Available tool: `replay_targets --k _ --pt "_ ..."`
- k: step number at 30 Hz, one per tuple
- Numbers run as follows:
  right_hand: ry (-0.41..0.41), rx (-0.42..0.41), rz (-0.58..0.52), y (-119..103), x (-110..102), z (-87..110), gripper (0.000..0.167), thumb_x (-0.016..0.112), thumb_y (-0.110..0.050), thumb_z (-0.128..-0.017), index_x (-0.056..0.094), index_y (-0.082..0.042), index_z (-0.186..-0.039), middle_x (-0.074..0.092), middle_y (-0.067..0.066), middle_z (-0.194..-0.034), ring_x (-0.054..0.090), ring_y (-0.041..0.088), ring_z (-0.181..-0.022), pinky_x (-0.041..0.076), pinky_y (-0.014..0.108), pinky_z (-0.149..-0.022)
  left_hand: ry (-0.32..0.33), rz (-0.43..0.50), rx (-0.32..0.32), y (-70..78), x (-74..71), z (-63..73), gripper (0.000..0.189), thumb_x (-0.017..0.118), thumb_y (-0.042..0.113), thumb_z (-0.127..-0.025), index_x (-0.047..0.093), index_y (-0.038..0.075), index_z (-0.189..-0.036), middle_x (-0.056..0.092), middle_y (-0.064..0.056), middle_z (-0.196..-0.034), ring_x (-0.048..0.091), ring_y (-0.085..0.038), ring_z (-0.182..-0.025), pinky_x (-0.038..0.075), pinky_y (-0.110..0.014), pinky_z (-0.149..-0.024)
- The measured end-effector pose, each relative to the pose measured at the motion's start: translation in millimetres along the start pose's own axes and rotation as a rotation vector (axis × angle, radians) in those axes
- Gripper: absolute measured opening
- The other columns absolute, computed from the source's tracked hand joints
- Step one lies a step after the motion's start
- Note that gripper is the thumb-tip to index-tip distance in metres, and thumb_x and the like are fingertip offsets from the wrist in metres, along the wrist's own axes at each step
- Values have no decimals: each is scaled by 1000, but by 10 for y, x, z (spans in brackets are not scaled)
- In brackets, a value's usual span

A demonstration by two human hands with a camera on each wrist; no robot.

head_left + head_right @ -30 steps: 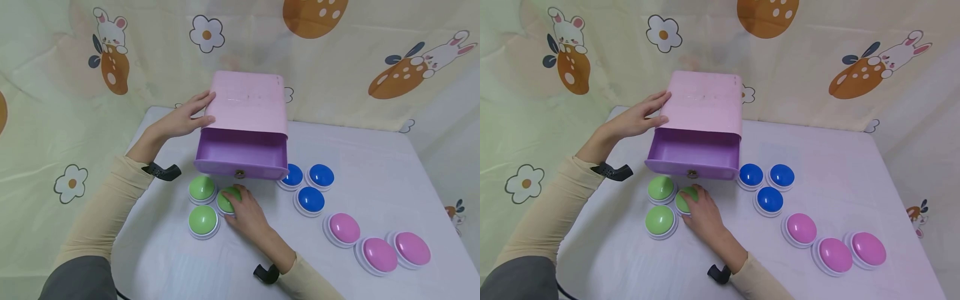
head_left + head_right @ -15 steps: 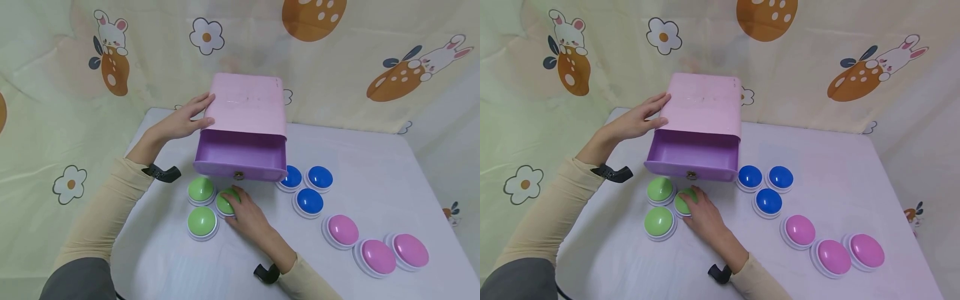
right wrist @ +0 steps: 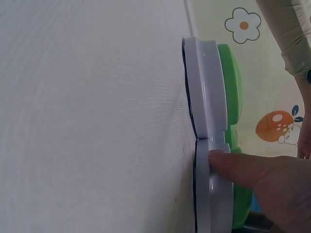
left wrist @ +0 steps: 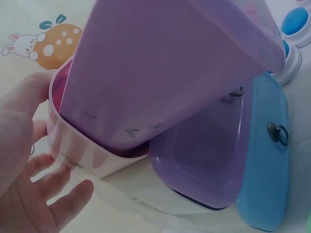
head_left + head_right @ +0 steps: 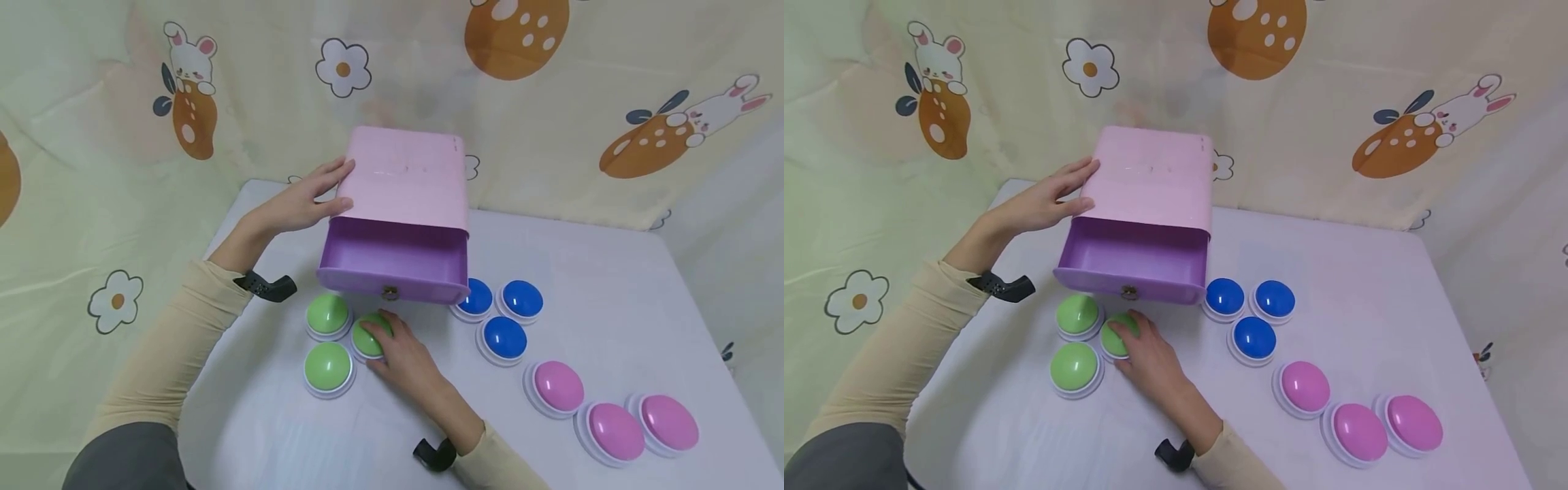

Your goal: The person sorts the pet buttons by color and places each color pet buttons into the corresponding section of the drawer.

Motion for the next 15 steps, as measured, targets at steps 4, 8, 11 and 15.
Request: replay_targets --k 4,8,11,15 --pt "3 -8 -3 -5 -10 6 61 76 -26 -79 52 -21 -135 42 16 -144 46 34 -128 52 48 -89 -1 -10 -1 7 0 10 73 56 35 -95 14 24 -153 1 3 -161 3 -16 -148 27 -46 -115" --pt "-6 -11 5 -7 -13 5 60 76 -28 -78 53 -21 -134 43 15 -143 47 34 -127 52 48 -87 -4 -35 2 22 -17 20 74 55 40 -94 13 23 -153 1 2 -161 2 -17 -148 23 -46 -116" --pt "-14 -15 10 -12 -18 12 61 77 -28 -78 54 -21 -133 44 14 -142 48 33 -127 52 47 -89 -1 -52 5 28 -23 20 75 55 42 -94 14 22 -153 1 0 -161 2 -17 -148 20 -46 -117" --pt "-22 -19 23 -7 -50 34 61 78 -29 -76 55 -21 -132 46 14 -141 49 32 -126 51 46 -92 3 -50 9 22 -3 6 74 55 42 -94 14 23 -153 2 1 -161 3 -16 -148 21 -45 -117"
Point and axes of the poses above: each hand's wrist, its own z-axis away from the middle knuckle, its own x-axis out of the palm, y = z × x, the point moved 10 cm from there along -z, towards the middle knuckle
